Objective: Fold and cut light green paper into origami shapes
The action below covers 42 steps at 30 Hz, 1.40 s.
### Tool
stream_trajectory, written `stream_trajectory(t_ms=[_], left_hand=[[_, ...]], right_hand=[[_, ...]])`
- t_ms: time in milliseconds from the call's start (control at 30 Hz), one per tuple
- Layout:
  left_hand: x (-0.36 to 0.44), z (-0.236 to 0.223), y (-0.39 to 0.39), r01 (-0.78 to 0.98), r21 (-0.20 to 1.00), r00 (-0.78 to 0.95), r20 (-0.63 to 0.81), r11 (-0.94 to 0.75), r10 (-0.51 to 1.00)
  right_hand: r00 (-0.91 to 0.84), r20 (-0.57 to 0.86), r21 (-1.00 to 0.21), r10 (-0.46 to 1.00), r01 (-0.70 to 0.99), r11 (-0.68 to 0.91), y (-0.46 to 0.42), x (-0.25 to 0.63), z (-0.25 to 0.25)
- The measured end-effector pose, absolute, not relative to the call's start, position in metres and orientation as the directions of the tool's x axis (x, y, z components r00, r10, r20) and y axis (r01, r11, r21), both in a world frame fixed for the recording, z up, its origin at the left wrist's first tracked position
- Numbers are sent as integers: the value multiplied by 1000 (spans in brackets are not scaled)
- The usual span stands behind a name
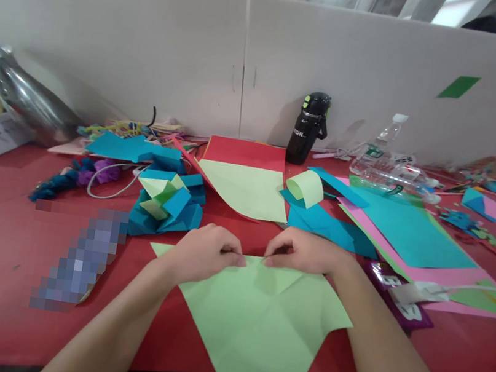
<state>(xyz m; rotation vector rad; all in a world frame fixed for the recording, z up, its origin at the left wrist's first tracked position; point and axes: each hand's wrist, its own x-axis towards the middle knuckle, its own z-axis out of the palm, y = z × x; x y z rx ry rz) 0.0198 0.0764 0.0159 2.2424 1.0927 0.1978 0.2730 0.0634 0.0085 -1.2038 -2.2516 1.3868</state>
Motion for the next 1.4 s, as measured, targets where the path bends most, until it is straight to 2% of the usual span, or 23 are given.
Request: stream_trajectory(t_ms=[167, 267, 333, 500, 700, 833, 900, 967, 1033, 1133, 1200, 1267, 1333, 1400], left_hand=[[-17, 27, 94, 661, 634, 674, -265, -402, 690], [-35, 36, 99, 713, 637, 635, -407, -294, 657], [-43, 41, 99, 731, 644, 597, -442, -226, 670], [-45, 43, 99, 729, 646, 558, -367, -227, 744], [-38, 37, 98, 732, 621, 560, -315, -280, 766], [-40, 33, 99, 739, 584, 572, -279, -336, 771], [-44, 34, 100, 748, 573, 539, -227, -336, 811], [-48, 36, 100, 747, 586, 491, -166, -315, 855], [-50, 40, 98, 715, 636, 454, -107, -290, 885], [-45, 41, 94, 628, 718, 407, 25, -299, 913], [-35, 39, 91, 593, 730, 390, 109, -340, 914], [-24, 35, 87, 556, 707, 475, 161, -437, 865], [-14, 30, 84, 520, 650, 542, 251, -554, 802], [-6, 27, 82, 501, 609, 593, 275, -614, 757]], right_hand=[[-554, -278, -782, 785, 605, 150, 64, 292, 13], [-522, -333, -752, 785, 650, 114, 64, 300, 17], [-494, -360, -738, 791, 670, 82, 64, 306, 18], [-435, -388, -704, 813, 709, 43, 62, 318, 21], [-426, -361, -679, 830, 730, 79, 53, 313, 24], [-344, -343, -620, 874, 782, 65, 45, 306, 24], [-335, -273, -595, 902, 795, 115, 45, 306, 24], [-316, -119, -551, 941, 809, 202, 46, 307, 25], [-235, 140, -442, 962, 854, 273, 47, 306, 27], [-124, 523, -243, 843, 927, 287, 45, 291, 34], [-179, 580, -187, 795, 920, 343, 41, 272, 40], [-290, 548, -163, 784, 883, 441, 37, 248, 44], [-370, 523, -177, 768, 834, 523, 34, 226, 43], [-425, 496, -224, 757, 780, 584, 35, 210, 39]])
